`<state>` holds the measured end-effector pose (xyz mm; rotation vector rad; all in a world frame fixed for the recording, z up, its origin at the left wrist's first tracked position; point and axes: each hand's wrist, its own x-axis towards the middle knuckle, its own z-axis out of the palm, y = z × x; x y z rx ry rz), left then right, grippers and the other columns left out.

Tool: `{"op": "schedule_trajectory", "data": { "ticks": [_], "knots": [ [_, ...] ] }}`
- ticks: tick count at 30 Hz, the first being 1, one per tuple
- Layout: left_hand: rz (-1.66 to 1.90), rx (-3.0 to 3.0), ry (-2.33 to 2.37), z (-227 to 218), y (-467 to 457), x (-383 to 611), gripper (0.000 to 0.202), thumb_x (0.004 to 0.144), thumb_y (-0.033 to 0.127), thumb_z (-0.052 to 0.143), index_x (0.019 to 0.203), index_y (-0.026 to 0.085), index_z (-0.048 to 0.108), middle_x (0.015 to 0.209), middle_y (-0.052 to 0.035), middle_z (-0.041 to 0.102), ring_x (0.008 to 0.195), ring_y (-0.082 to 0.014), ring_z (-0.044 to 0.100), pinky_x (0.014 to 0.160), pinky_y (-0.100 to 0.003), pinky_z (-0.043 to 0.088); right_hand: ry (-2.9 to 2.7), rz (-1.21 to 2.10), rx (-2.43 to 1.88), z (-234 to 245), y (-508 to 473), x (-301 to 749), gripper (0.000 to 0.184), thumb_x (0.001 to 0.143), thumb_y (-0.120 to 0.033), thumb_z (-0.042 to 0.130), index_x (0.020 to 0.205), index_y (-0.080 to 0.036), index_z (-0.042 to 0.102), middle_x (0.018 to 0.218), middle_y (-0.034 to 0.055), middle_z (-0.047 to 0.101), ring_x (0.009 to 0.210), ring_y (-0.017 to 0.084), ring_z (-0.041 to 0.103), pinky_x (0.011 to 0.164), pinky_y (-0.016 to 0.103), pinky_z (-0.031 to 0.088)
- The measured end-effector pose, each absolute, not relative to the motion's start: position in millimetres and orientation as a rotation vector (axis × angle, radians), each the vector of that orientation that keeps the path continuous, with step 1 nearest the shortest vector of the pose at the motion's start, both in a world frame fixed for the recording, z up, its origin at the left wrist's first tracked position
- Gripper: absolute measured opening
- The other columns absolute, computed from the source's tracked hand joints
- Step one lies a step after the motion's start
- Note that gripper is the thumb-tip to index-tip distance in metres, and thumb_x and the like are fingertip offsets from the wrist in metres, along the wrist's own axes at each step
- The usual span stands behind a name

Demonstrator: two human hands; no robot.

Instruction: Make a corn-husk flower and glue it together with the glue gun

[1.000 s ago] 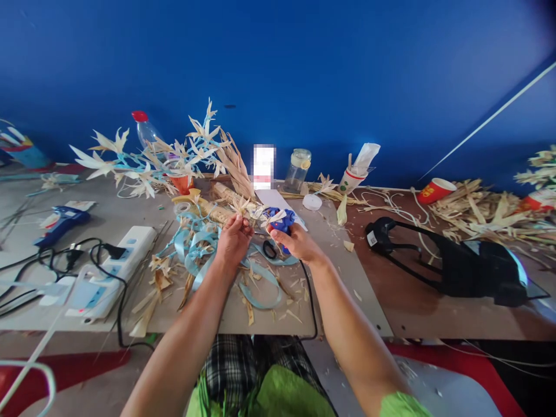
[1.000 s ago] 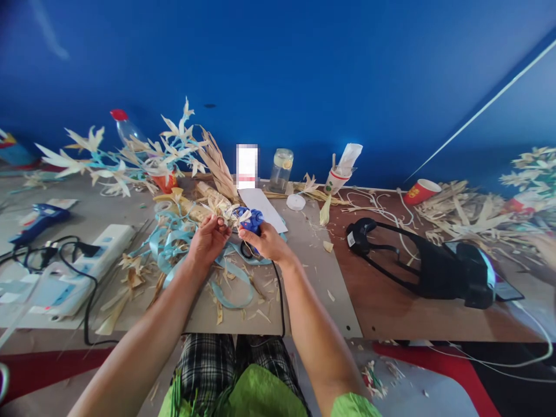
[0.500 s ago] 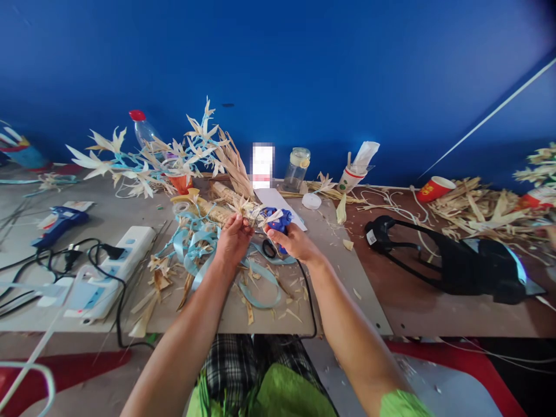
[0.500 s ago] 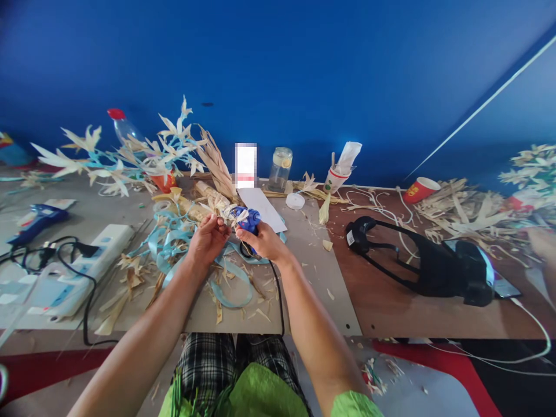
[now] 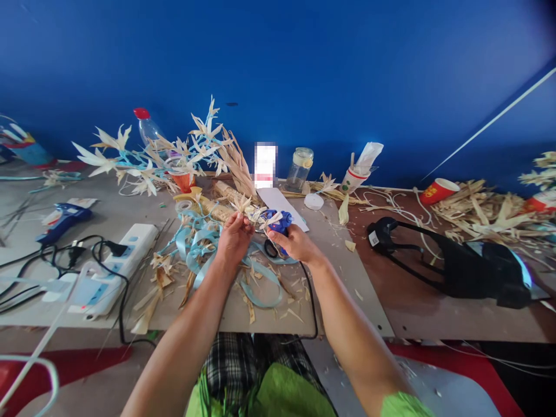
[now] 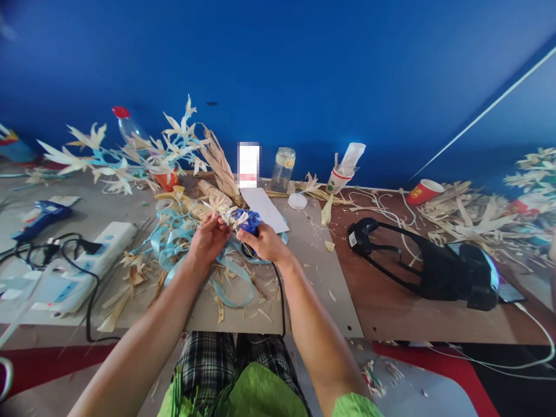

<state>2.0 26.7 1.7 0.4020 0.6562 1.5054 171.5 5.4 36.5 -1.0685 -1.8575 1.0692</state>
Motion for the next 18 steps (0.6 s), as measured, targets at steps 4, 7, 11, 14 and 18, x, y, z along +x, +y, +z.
{"op": "schedule_trajectory", "data": {
  "ticks": [4, 7, 11, 14, 18],
  "knots": [
    [1.507, 0.409, 0.661, 3.1, 26.0, 2.3, 0.018, 0.071, 0.020, 0.071, 0.076, 0.019, 0.054, 0.058, 0.0062, 0.055, 0.048, -0.0049, 0.049, 0.061, -0.023, 0.047, -1.871, 1.024, -1.046, 38.4, 4.9, 170.5, 0.039, 0.081, -0.053, 0.052, 0.081, -0.015, 0.058, 0.071, 0.0008, 0.053, 0.074, 0.015, 0.047, 0.073, 0.026, 0.039],
    [1.505, 0.427, 0.667, 3.8, 25.0, 2.6, 0.018, 0.071, 0.021, 0.072, 0.075, 0.019, 0.054, 0.059, 0.0059, 0.055, 0.049, -0.0050, 0.049, 0.062, -0.023, 0.048, -1.857, 1.019, -1.043, 38.7, 5.3, 170.6, 0.040, 0.081, -0.055, 0.051, 0.082, -0.015, 0.058, 0.073, 0.0013, 0.054, 0.076, 0.016, 0.047, 0.073, 0.026, 0.039],
    [1.503, 0.438, 0.648, 2.6, 25.0, 2.6, 0.015, 0.073, 0.019, 0.070, 0.075, 0.018, 0.055, 0.060, 0.0055, 0.055, 0.049, -0.0052, 0.050, 0.062, -0.024, 0.048, -1.854, 0.998, -1.042, 36.5, 6.8, 171.6, 0.041, 0.081, -0.055, 0.051, 0.082, -0.015, 0.058, 0.075, 0.0017, 0.056, 0.074, 0.015, 0.047, 0.073, 0.025, 0.039],
    [1.504, 0.425, 0.647, 1.0, 26.3, 2.2, 0.013, 0.074, 0.018, 0.068, 0.076, 0.018, 0.055, 0.059, 0.0054, 0.055, 0.048, -0.0055, 0.050, 0.061, -0.023, 0.048, -1.868, 1.009, -1.035, 35.2, 7.3, 171.3, 0.041, 0.081, -0.055, 0.052, 0.085, -0.014, 0.060, 0.075, 0.0018, 0.058, 0.075, 0.016, 0.050, 0.073, 0.026, 0.040],
    [1.509, 0.424, 0.641, 0.1, 27.7, 1.5, 0.016, 0.072, 0.019, 0.070, 0.077, 0.018, 0.055, 0.059, 0.0060, 0.055, 0.048, -0.0049, 0.049, 0.061, -0.023, 0.048, -1.881, 1.008, -1.020, 33.8, 7.5, 170.8, 0.042, 0.081, -0.054, 0.052, 0.087, -0.014, 0.062, 0.081, 0.0023, 0.061, 0.079, 0.017, 0.053, 0.076, 0.026, 0.041]
  ]
}}
